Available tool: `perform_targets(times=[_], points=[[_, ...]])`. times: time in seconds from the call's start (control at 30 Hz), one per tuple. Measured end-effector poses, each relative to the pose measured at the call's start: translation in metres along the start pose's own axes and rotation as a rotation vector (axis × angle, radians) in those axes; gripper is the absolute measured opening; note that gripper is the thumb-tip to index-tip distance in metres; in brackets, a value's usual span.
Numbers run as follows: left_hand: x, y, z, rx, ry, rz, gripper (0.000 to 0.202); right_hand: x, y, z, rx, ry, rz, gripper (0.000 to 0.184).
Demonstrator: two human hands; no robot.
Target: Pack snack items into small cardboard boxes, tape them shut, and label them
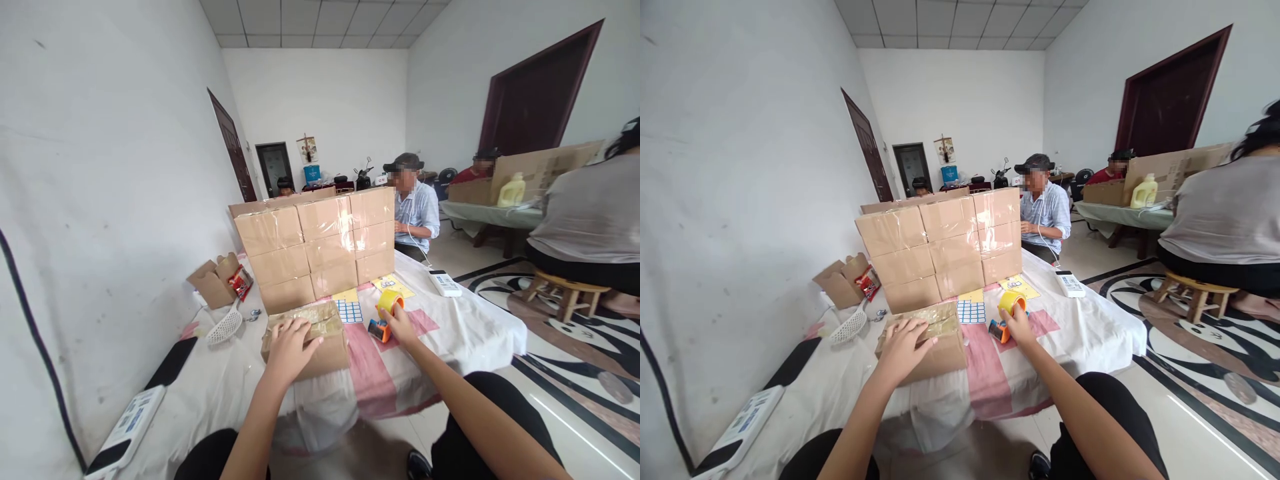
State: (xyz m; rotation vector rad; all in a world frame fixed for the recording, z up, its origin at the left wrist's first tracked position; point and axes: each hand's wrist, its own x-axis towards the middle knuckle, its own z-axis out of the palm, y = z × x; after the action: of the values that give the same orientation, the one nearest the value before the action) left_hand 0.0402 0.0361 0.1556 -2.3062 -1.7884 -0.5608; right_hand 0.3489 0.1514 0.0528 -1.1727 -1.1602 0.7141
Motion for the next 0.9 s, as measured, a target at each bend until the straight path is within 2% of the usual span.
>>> perform_targets(times=[0.17,0.27,0.33,0.37,0.43,0.5,0.57,0.73,0.83,0.9], points=[[-0.004,-0.005,0.002,-0.032,-0.022,0.019,0.038,-0.025,-0.033,0.012,0.21,-0.088,-0.02,0.047],[-0.006,-0.003,0.007,-0.061,0.08,0.04,0.047,-0.048,-0.054,0.017,0.25,-0.12,-0.067,0.043],[-0.008,0.008,0.014,-0.137,0.182,0.074,0.049,-0.062,-0.064,0.022,0.256,-0.139,-0.1,0.04],[-0.01,0.018,0.018,-0.215,0.194,0.082,0.047,-0.068,-0.068,0.024,0.274,-0.16,-0.113,0.04],[-0.015,0.04,0.027,-0.44,0.097,0.049,0.045,-0.08,-0.074,0.026,0.332,-0.209,-0.142,0.041],[-0.019,0.063,0.037,-0.667,-0.065,-0.039,0.048,-0.089,-0.08,0.026,0.372,-0.234,-0.178,0.045],[-0.02,0.078,0.048,-0.834,-0.175,-0.126,0.05,-0.096,-0.086,0.022,0.356,-0.225,-0.206,0.051],[-0.013,0.087,0.066,-1.045,-0.247,-0.174,0.053,-0.101,-0.091,0.009,0.183,-0.157,-0.287,0.057],[-0.01,0.095,0.062,-1.118,-0.278,-0.225,0.05,-0.1,-0.089,0.004,0.128,-0.143,-0.294,0.061],[-0.009,0.104,0.057,-1.151,-0.306,-0.258,0.048,-0.098,-0.087,0.001,0.145,-0.196,-0.247,0.062]])
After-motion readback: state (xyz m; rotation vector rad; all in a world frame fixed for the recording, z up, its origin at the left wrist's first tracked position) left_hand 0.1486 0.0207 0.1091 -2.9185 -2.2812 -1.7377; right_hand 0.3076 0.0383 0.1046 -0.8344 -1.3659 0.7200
